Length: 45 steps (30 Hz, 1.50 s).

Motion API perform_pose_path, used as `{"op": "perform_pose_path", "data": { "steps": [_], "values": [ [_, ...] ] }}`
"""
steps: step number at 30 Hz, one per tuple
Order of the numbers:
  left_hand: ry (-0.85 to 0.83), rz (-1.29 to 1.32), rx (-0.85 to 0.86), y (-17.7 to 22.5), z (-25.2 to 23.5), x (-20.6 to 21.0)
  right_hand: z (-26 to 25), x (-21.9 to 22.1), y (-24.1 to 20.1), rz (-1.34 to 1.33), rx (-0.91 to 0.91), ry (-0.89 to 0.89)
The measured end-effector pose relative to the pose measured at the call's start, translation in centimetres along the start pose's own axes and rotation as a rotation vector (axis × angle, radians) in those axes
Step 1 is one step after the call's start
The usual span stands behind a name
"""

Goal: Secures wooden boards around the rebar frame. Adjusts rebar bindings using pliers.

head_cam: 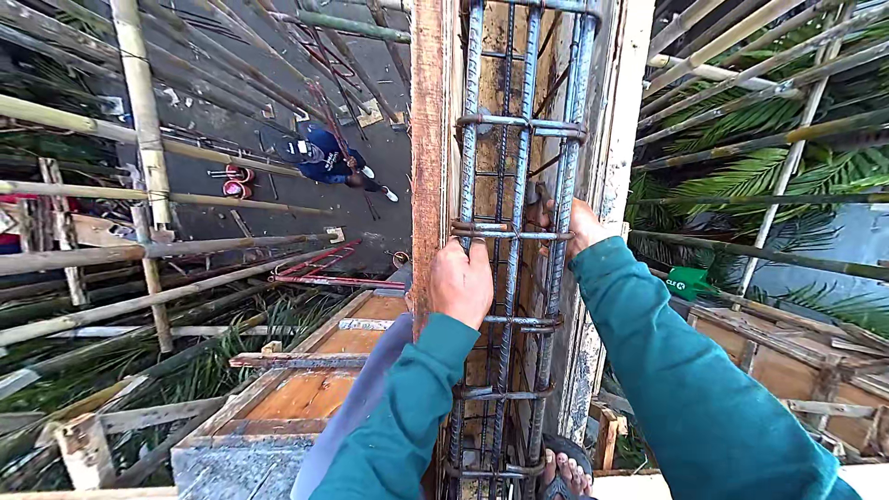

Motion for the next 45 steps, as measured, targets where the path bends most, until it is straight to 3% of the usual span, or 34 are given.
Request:
{"op": "perform_pose_path", "data": {
  "steps": [9, 20, 36, 45],
  "values": [
    [-0.016, -0.016, -0.025, 0.0, -0.1, 0.1, 0.1, 0.2, 0.0, -0.100, -0.052, -0.028],
    [-0.014, -0.028, -0.036, 0.1, -0.1, 0.1, -0.5, 0.1, 0.1, -0.024, 0.025, -0.027],
    [-0.047, -0.024, -0.074, 0.1, -0.2, 0.3, -0.1, -0.1, 0.1, -0.049, -0.035, -0.048],
    [-0.041, -0.032, -0.074, 0.1, -0.1, 0.3, 0.5, 0.0, 0.3, -0.042, 0.086, -0.036]
  ]
}}
Point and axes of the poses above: each hand's wrist, its own z-axis away from the middle knuckle, its own x-axis out of the palm, y = z × x, the point moved 10 cm from there along -z, towards the middle knuckle, and after that the axes turned 2 degrees about -y, right-handed, at the moved point
